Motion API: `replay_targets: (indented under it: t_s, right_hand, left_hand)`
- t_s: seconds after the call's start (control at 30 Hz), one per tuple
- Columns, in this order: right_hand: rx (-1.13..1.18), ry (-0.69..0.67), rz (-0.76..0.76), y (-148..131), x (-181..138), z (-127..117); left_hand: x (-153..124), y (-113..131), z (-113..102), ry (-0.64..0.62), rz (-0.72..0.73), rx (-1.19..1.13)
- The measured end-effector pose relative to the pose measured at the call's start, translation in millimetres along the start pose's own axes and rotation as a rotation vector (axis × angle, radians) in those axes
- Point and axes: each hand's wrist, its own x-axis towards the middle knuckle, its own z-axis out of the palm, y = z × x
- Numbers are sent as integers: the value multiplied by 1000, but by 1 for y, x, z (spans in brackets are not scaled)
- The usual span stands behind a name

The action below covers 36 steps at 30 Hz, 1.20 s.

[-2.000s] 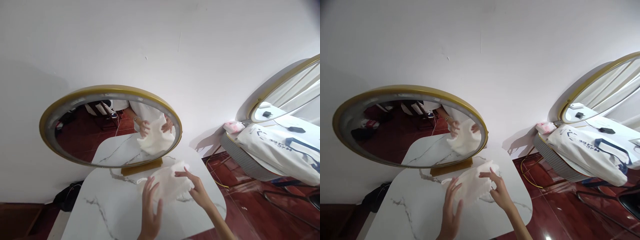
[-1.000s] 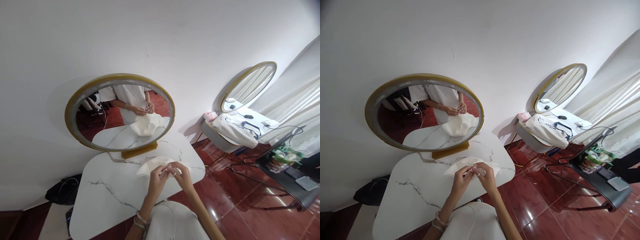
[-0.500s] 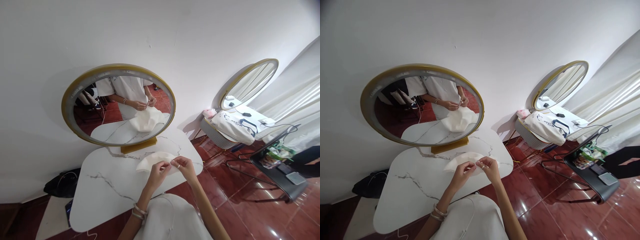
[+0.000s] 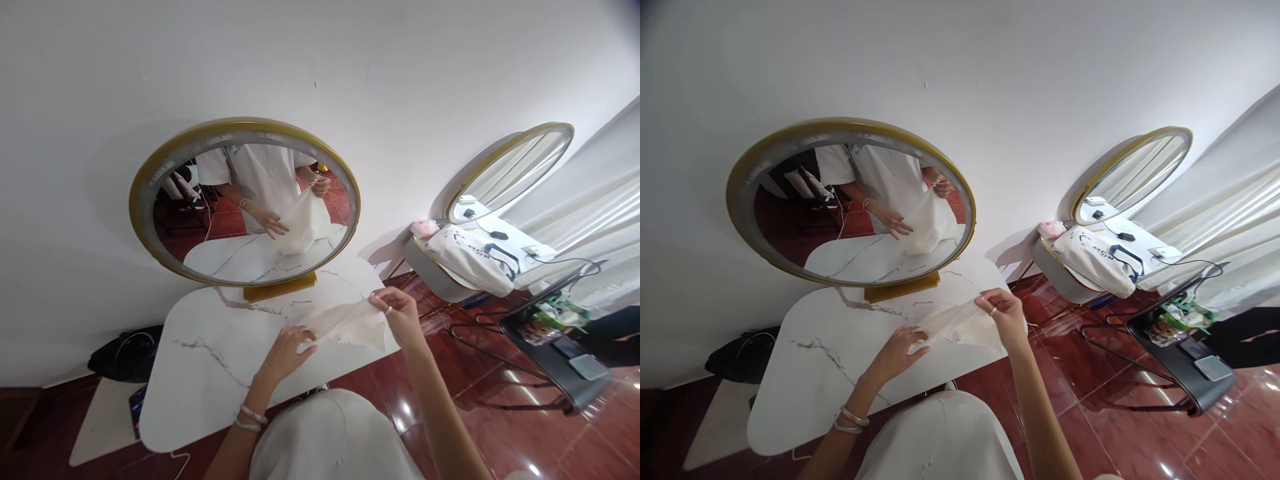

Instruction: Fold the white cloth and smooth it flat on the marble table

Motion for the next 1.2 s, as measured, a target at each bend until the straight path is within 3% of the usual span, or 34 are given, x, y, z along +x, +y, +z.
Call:
replay_targets:
  t_s: [0.1, 0.23, 0.37, 0.5, 0.87, 1.2]
  right_hand:
    - [10, 53, -6, -14, 17, -9]
    - [-4, 90, 4, -29, 36, -27]
    - [-7, 61, -26, -41, 50, -51]
    - [-19, -22, -15, -46, 65, -76]
    - [41, -111, -53, -54, 123, -130]
    - [-10, -192, -22, -43, 165, -155]
  left_hand:
    - [-2, -21, -23, 30, -37, -96]
    - [3, -35, -66, 193, -75, -202]
    - [17, -27, -104, 234, -88, -282]
    - [32, -3, -125, 228, -83, -373]
    - [80, 61, -139, 174, -181, -289]
    - [105, 75, -127, 123, -288, -243]
